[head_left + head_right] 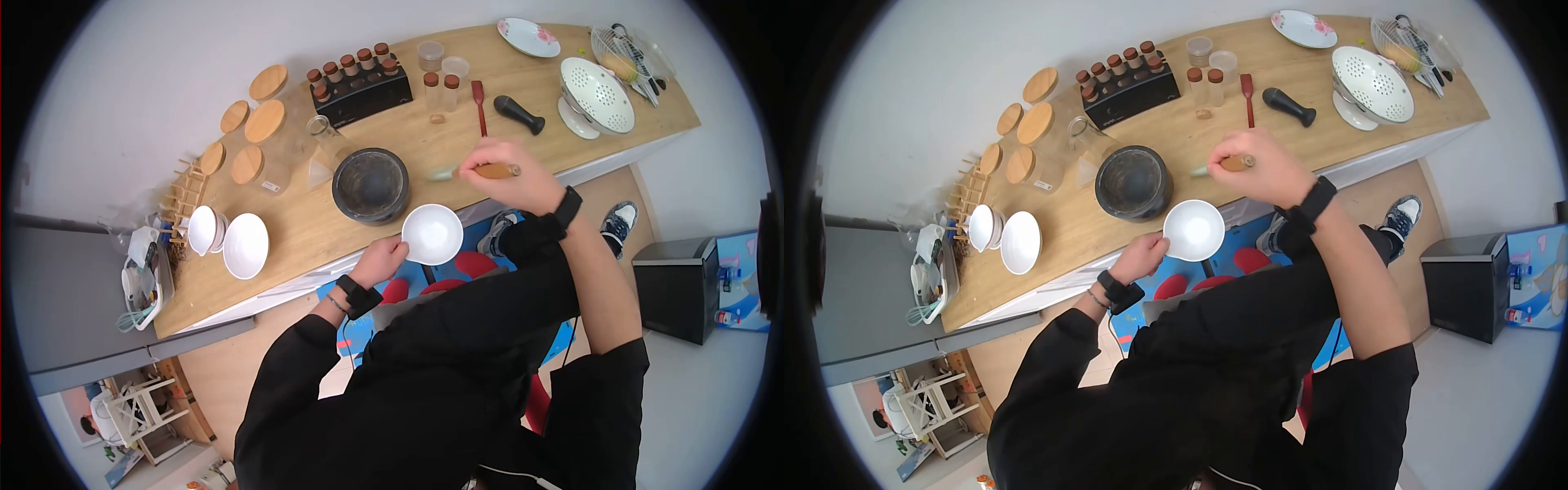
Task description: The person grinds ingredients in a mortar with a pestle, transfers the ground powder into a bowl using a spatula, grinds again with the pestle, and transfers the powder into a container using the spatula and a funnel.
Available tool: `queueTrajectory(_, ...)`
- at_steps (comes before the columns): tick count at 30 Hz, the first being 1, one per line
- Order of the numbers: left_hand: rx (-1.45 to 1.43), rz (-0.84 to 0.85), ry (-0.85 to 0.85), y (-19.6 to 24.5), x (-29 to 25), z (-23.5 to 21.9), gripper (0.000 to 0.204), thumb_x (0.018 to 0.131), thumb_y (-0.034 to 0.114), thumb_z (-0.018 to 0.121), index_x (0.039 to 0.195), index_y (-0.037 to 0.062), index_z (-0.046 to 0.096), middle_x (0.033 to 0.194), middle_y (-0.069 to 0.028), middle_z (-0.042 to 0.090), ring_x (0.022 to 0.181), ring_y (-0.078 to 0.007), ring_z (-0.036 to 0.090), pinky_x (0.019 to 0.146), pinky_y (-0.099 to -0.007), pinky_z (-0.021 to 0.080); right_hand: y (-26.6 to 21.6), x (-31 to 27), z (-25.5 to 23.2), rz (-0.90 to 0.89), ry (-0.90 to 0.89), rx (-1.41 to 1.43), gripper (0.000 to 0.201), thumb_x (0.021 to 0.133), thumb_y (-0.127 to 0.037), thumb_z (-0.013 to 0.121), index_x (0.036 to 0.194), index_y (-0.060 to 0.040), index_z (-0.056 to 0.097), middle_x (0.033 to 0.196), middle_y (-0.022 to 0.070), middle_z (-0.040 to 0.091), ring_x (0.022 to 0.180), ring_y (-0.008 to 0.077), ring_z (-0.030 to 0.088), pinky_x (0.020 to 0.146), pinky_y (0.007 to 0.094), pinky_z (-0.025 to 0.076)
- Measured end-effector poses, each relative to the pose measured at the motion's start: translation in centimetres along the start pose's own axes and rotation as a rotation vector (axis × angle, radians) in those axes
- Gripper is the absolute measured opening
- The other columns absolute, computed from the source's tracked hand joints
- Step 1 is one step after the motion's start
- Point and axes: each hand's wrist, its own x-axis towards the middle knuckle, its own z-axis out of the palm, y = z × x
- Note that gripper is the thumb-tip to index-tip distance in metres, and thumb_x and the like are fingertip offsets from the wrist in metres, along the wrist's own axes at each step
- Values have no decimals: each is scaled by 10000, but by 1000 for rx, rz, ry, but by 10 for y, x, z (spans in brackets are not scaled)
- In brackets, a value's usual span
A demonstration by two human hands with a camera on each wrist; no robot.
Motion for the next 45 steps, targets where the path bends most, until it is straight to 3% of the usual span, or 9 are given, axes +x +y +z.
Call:
queueTrajectory(2, -14, -100, -34, 0, 0, -1, 339, 962, 260, 489, 856, -28, 633, 648, -155, 621, 555, -250, 616, 562, -384, 482, -14, -6, -8, 70, -26, 72, 67, 826, -65, 723, 840, -5, 698, 788, 86, 662, 784, 209, 628, 730, 304, 489)
queueTrajectory(6, -36, -69, -82, -14, 6, 9, 343, 977, 273, 482, 806, -2, 596, 586, -58, 561, 469, -152, 553, 481, -323, 449, -16, 4, -9, 361, -11, 219, 73, 838, -79, 718, 844, -7, 703, 788, 81, 654, 779, 198, 624, 729, 299, 484)
queueTrajectory(8, -22, -59, -118, -27, 14, 19, 348, 989, 282, 478, 788, 12, 567, 583, -23, 535, 457, -123, 525, 467, -298, 435, -7, 11, 0, 76, 60, -9, 80, 841, -90, 718, 854, -11, 708, 788, 77, 655, 773, 197, 622, 719, 311, 484)
queueTrajectory(14, -47, -75, -118, -35, 30, 42, 354, 961, 274, 480, 821, -24, 608, 585, -96, 578, 476, -195, 580, 503, -356, 476, -4, 7, 13, -43, 28, -39, 87, 806, -108, 680, 815, -25, 704, 810, 125, 680, 785, 293, 637, 722, 369, 503)
queueTrajectory(23, -52, -71, -137, -42, 34, 38, 361, 990, 291, 474, 783, 10, 565, 569, -28, 537, 460, -130, 530, 476, -305, 440, -52, -21, -16, 191, -167, 41, 62, 841, -72, 683, 826, -12, 687, 772, 84, 650, 750, 219, 625, 697, 322, 484)
queueTrajectory(26, -81, -67, -145, -44, 35, 38, 356, 992, 289, 477, 778, 17, 561, 566, -23, 531, 455, -126, 520, 470, -300, 435, -51, -19, -20, 251, -77, 62, 68, 787, -87, 683, 810, -26, 702, 785, 111, 663, 765, 265, 625, 710, 357, 500)
queueTrajectory(33, -143, -90, -156, -44, 37, 39, 352, 996, 280, 482, 761, 27, 552, 565, -11, 515, 458, -118, 504, 457, -288, 418, -25, -29, -5, 22, 52, -87, 59, 834, -71, 689, 824, -13, 691, 786, 89, 657, 755, 225, 635, 670, 312, 484)
queueTrajectory(40, -150, -79, -173, -45, 37, 36, 344, 995, 274, 492, 754, 35, 546, 566, 1, 498, 457, -110, 469, 445, -283, 387, -63, -49, -10, 288, -82, 37, 56, 794, -62, 668, 821, -20, 693, 758, 106, 661, 742, 255, 648, 695, 334, 500)
queueTrajectory(45, -132, -80, -160, -49, 23, 32, 341, 999, 273, 495, 758, 37, 543, 564, 11, 487, 455, -103, 457, 440, -281, 376, -74, -45, -25, 477, 99, 221, 80, 842, -82, 663, 831, -11, 699, 754, 41, 666, 667, 109, 644, 601, 262, 496)
